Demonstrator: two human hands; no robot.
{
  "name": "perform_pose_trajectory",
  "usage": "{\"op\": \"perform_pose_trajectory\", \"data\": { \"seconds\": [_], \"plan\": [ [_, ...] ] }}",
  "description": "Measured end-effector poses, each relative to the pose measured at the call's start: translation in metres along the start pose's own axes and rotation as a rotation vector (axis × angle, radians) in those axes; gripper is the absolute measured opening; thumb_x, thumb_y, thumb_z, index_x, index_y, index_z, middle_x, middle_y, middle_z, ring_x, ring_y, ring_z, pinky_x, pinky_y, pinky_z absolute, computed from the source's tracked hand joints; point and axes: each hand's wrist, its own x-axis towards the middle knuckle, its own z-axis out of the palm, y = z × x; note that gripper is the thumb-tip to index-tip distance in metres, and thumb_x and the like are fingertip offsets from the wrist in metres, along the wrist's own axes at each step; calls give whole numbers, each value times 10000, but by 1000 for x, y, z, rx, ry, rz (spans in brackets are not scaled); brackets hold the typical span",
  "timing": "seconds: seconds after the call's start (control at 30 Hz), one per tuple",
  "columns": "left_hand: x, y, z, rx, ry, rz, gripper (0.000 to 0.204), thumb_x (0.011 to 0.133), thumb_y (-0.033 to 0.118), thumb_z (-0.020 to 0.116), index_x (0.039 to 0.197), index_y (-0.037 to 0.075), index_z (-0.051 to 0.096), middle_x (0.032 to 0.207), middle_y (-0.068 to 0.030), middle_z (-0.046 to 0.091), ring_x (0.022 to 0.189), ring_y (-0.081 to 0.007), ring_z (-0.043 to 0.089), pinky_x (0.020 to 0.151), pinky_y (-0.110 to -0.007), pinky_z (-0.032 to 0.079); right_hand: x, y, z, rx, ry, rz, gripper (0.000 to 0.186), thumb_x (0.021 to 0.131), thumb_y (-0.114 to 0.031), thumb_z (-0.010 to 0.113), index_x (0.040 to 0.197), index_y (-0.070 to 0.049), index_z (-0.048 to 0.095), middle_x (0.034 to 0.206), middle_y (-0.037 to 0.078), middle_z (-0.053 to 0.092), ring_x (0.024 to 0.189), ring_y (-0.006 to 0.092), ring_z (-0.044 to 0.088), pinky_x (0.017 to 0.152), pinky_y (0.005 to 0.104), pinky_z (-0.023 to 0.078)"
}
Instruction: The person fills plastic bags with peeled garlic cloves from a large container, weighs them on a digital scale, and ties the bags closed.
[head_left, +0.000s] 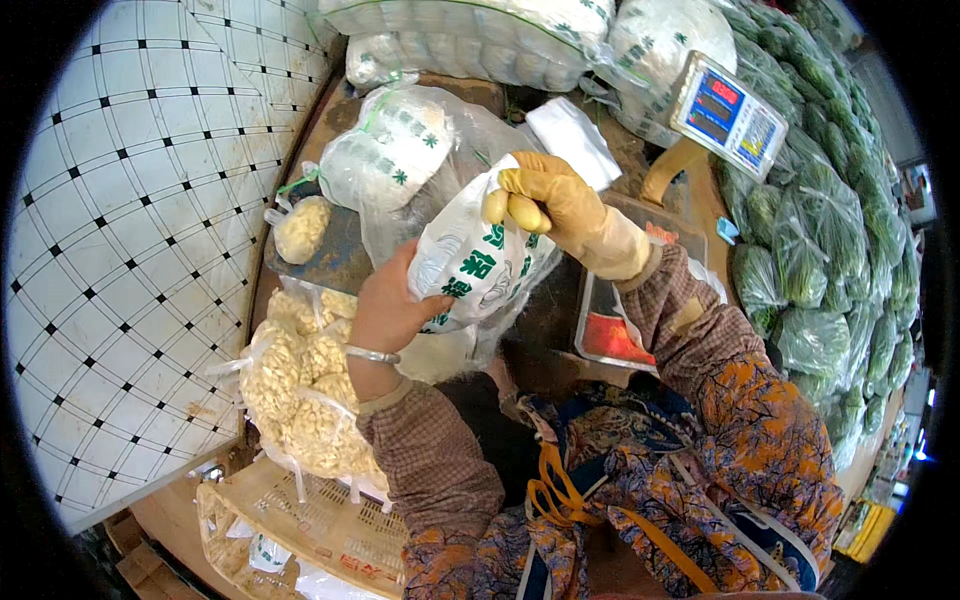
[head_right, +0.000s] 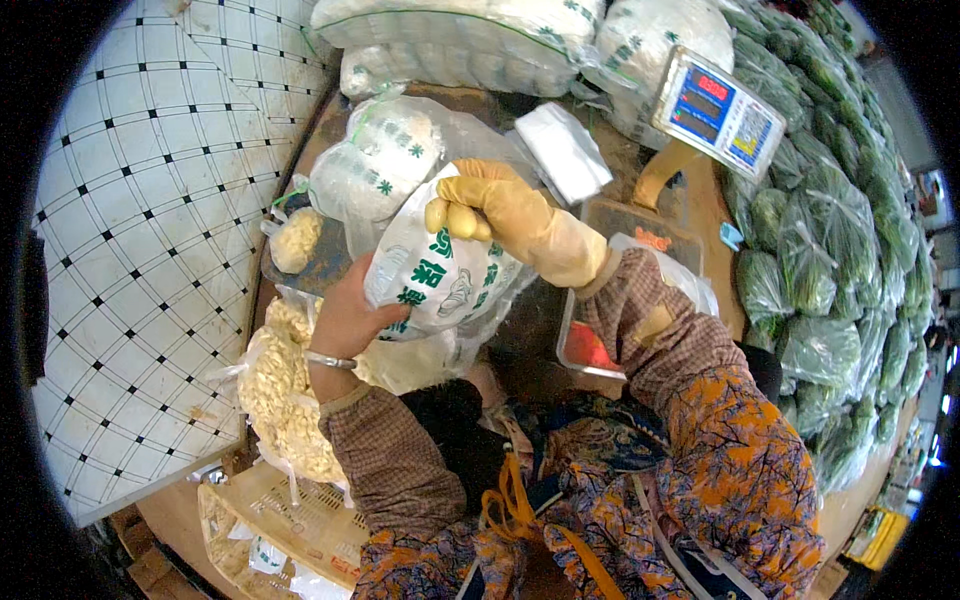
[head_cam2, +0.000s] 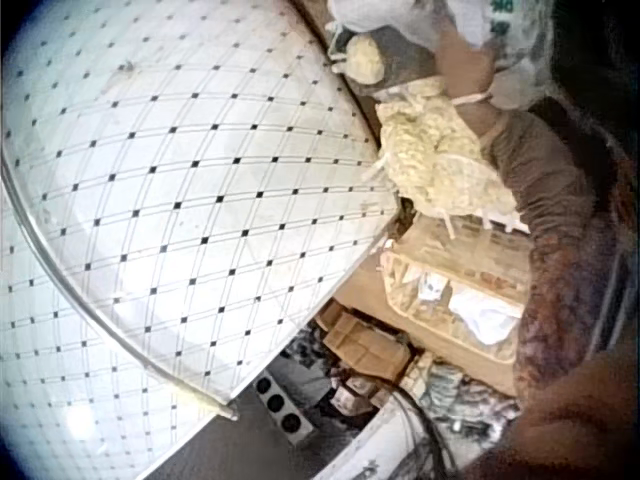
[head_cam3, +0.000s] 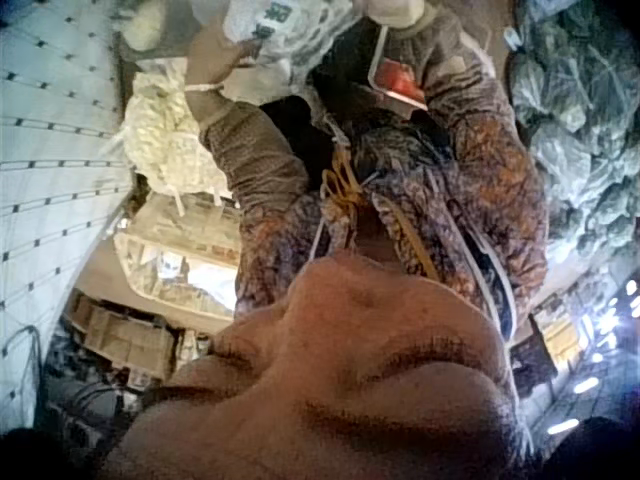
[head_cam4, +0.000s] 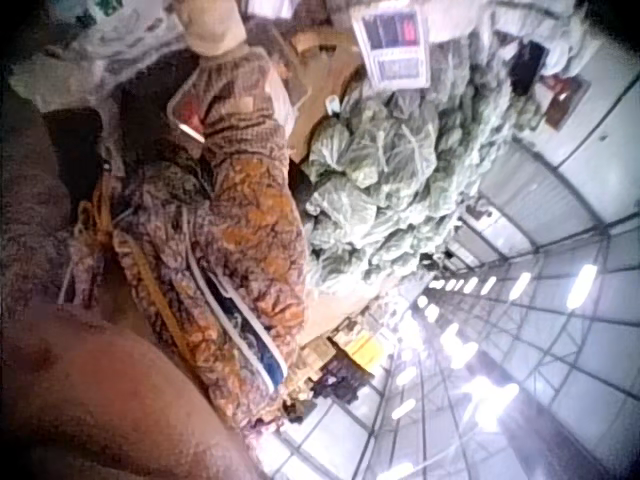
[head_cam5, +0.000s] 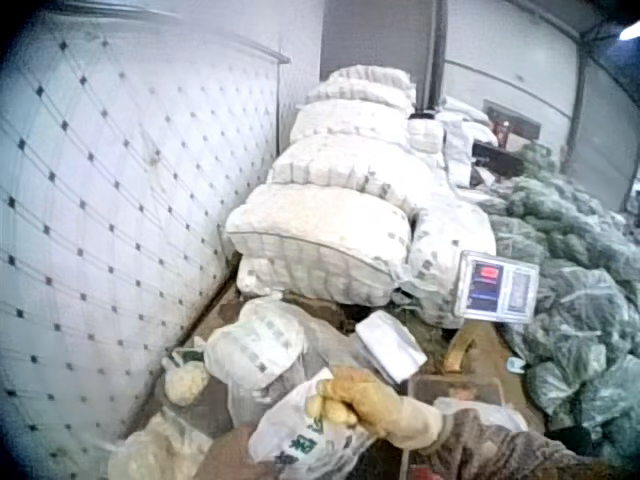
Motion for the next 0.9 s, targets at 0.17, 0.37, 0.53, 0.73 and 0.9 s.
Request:
{"op": "perform_pose_trajectory", "data": {
  "seconds": [0.17, 0.37, 0.53, 0.73, 0.9],
  "plan": [
    [-29, 14, -2, 29, 32, 36, 538, 596, 158, 675, 1079, 47, 465, 938, -165, 565, 878, -314, 542, 748, -351, 419, -57, -3, 19, 119, 322, 21, 248, 817, -169, 438, 697, 9, 563, 504, 5, 466, 407, 67, 359, 384, 184, 255],
    [5, -1, 62, 380, -251, 13, 358, 788, 287, 468, 1052, 48, 500, 886, -184, 569, 795, -336, 548, 698, -395, 425, -73, 69, -57, 248, 360, 214, 250, 821, -149, 399, 699, 8, 550, 510, -10, 452, 392, 71, 337, 374, 179, 249],
    [4, -4, 95, 471, -199, 123, 300, 815, 227, 405, 1048, 55, 485, 865, -197, 567, 792, -363, 537, 684, -432, 421, -97, 74, -71, 96, 543, 231, 273, 820, -173, 394, 669, -1, 543, 500, -23, 428, 385, 64, 321, 356, 182, 242],
    [-33, -8, 108, 445, 71, 252, 302, 802, 231, 455, 1054, 75, 513, 880, -182, 560, 757, -335, 537, 642, -392, 418, -131, 54, -70, -318, 429, 245, 213, 792, -183, 469, 870, 4, 533, 693, 83, 560, 568, 133, 504, 487, 209, 391],
    [-28, -7, 107, 631, 186, 281, 327, 724, 163, 544, 1045, 100, 525, 998, -94, 531, 884, -283, 506, 727, -402, 402, -118, 32, -25, -1547, 371, -678, 349, 694, -249, 586, 998, -90, 526, 852, 145, 568, 775, 281, 537, 707, 336, 440]
  ]
}}
